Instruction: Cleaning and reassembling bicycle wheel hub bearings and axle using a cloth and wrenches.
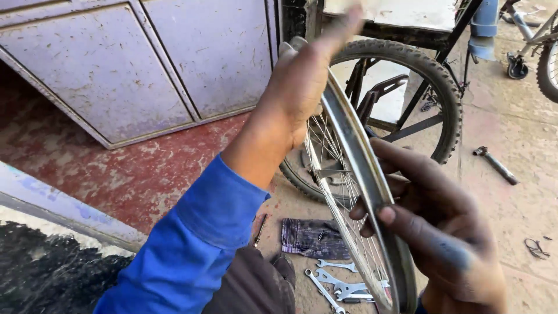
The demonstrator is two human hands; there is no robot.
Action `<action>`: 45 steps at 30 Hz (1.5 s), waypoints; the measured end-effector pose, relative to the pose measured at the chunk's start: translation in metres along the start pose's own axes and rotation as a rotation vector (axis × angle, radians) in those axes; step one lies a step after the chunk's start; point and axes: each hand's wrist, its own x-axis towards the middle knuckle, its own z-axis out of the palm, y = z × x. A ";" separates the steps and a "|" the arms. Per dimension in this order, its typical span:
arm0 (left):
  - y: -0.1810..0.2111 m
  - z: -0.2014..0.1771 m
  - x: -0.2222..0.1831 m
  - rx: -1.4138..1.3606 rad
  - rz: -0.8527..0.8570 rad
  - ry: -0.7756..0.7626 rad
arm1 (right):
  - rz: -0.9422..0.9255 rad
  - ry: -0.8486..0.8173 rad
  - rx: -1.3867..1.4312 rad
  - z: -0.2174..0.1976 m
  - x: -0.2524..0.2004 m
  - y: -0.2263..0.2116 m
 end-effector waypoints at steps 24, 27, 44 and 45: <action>-0.028 -0.040 0.001 -0.433 0.198 -0.469 | 0.620 0.668 -0.080 -0.159 0.032 0.240; -0.035 -0.054 0.009 -0.091 0.263 -0.577 | 0.392 0.644 0.272 -0.183 0.031 0.258; -0.127 0.006 0.023 0.513 0.352 -0.599 | 0.537 0.735 0.706 -0.132 0.033 0.358; -0.127 0.009 0.025 0.510 0.343 -0.599 | 0.544 0.739 0.705 -0.136 0.036 0.356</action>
